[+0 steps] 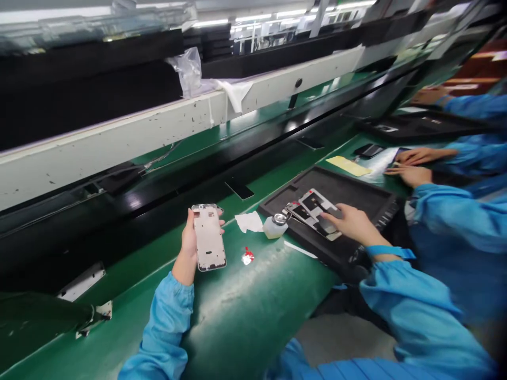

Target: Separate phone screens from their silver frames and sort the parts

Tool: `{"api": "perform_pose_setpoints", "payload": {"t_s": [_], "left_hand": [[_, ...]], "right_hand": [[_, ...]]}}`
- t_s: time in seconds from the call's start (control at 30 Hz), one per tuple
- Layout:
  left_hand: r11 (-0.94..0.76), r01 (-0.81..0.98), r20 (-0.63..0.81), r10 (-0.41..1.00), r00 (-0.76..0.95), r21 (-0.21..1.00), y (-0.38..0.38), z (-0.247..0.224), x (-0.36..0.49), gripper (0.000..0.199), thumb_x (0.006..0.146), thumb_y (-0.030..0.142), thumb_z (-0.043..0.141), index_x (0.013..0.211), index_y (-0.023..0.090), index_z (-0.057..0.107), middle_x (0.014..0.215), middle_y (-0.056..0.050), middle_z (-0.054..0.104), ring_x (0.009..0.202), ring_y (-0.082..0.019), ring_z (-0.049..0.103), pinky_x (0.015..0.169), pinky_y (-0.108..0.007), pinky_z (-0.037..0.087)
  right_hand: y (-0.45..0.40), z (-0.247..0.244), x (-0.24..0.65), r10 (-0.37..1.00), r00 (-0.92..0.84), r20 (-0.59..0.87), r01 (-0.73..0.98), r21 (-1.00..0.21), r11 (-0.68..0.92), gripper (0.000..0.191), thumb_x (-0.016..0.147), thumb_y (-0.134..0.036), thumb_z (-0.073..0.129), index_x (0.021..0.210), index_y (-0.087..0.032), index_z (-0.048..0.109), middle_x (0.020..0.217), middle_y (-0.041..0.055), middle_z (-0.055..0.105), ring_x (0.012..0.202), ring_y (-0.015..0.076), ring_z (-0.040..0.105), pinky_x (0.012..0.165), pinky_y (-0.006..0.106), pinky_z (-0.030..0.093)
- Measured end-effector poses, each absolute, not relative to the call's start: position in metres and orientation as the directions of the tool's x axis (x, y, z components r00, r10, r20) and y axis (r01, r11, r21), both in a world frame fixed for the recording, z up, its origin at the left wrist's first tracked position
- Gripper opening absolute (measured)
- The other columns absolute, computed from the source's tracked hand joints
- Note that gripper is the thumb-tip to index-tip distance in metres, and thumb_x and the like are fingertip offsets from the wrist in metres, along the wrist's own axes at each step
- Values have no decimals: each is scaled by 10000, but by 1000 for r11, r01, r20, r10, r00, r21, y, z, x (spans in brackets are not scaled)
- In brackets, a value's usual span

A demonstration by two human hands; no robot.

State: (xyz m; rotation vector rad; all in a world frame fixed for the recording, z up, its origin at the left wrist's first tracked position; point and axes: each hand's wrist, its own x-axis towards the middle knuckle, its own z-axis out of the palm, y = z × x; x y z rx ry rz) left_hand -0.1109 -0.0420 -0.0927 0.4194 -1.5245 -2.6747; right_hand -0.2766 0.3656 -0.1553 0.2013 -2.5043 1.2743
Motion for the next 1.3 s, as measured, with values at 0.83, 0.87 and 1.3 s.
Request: {"api": "perform_pose_setpoints", "payload": {"t_s": [0.83,0.87,1.3], "left_hand": [[195,345,300,225,-927,918,-11,-69,-55,734,1089,681,455,1712,295,405,1785,-169,337,1094,-289,733,1089,-526,565],[249,368,311,240,-920,896,-10,-68,-56,729,1101,660,439,1729,297,365,1816,-165,262,1145,-302,720,1116,-546,557],[422,435,370,231,-900,795,-27,-68,-67,690,1106,563,494,1686,193,432,1777,-207,316,1590,-401,436,1285,-578,424]], "right_hand": [[163,-69,-126,-273,-740,615,-617,-782,-87,503,1112,-615,525,1461,-282,672,1533,104,678,1408,301,656,1218,522,544],[159,-69,-126,-250,-753,608,-603,-791,-107,490,1108,-608,546,1452,-281,669,1513,105,690,1390,298,668,1211,520,549],[174,-82,-138,-58,-743,667,-669,-741,51,375,1027,-580,689,861,-248,635,1120,105,672,1101,281,666,963,448,577]]}}
